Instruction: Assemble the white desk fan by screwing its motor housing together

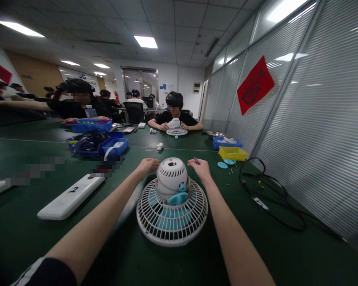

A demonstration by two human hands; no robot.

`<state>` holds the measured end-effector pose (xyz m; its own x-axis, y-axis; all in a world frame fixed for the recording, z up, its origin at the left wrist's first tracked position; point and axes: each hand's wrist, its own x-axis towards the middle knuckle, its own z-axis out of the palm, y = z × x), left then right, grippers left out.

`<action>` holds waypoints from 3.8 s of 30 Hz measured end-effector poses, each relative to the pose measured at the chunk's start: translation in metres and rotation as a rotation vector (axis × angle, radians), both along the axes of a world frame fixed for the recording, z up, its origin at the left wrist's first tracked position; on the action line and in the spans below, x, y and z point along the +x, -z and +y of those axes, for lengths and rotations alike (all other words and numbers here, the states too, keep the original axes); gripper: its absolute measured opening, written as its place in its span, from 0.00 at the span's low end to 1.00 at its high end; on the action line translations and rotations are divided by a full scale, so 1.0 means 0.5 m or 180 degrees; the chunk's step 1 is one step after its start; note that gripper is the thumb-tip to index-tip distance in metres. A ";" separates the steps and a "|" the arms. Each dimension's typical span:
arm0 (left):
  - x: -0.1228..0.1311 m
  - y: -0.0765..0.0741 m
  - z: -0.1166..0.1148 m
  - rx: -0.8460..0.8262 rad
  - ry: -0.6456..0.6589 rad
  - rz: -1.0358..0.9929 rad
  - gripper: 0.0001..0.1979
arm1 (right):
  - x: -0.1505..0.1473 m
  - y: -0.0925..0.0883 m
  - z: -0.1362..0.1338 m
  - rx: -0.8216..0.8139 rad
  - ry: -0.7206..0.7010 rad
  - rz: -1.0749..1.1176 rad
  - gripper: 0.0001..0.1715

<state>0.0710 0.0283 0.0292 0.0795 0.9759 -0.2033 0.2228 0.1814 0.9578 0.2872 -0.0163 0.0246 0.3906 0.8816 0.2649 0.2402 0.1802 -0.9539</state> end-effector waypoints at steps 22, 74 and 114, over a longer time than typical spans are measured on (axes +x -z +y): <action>0.038 -0.130 -0.152 0.0848 -0.0247 -0.0955 0.09 | -0.066 -0.239 -0.123 0.0707 -0.0356 -0.1343 0.35; 0.110 0.007 -0.321 0.2016 -0.0576 -0.0202 0.33 | -0.114 -0.177 -0.129 0.1049 0.0057 -0.2158 0.10; 0.106 0.004 -0.325 0.2005 -0.0501 0.0055 0.34 | -0.115 -0.187 -0.131 0.1126 -0.0210 -0.1286 0.05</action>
